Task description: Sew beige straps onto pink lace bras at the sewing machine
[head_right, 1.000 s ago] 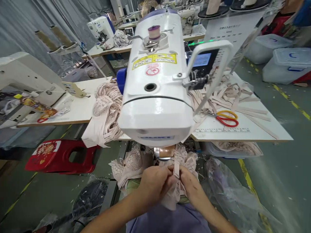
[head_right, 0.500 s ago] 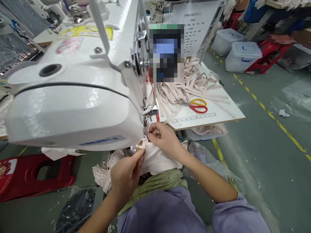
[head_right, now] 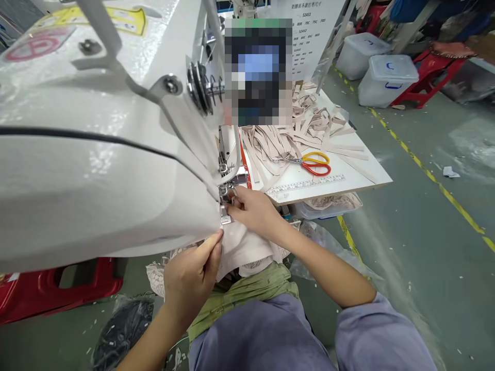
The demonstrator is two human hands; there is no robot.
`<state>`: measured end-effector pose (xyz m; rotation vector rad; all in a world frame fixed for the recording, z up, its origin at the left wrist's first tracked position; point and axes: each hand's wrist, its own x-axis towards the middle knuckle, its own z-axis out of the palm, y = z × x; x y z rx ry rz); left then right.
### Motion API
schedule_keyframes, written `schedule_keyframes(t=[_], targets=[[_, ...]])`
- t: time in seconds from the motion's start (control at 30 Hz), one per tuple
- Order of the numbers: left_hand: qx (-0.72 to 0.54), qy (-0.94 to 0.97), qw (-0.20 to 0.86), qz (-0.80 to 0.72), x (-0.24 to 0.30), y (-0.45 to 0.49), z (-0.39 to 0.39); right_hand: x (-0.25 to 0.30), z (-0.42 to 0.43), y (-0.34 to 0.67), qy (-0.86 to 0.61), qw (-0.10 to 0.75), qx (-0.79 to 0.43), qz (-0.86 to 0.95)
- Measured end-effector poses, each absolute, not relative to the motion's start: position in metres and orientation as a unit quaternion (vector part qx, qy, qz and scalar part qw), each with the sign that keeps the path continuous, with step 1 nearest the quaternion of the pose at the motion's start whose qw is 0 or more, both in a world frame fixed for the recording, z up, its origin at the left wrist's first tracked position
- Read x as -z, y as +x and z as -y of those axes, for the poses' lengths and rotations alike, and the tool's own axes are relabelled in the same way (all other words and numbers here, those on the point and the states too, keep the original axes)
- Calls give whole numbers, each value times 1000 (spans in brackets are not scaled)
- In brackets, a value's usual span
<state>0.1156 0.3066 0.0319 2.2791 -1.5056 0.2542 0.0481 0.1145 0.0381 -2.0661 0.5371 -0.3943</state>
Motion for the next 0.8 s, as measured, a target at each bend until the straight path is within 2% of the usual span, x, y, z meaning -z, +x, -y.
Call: schedule_keyframes(t=[0.47,0.8], targets=[[-161,788,183,566,-35,116,-305,-37,-117,49,-843,468,176,-201],[-123,810,176,545,-33,120,-311,-35,-120,51,-841,460,183,-219]])
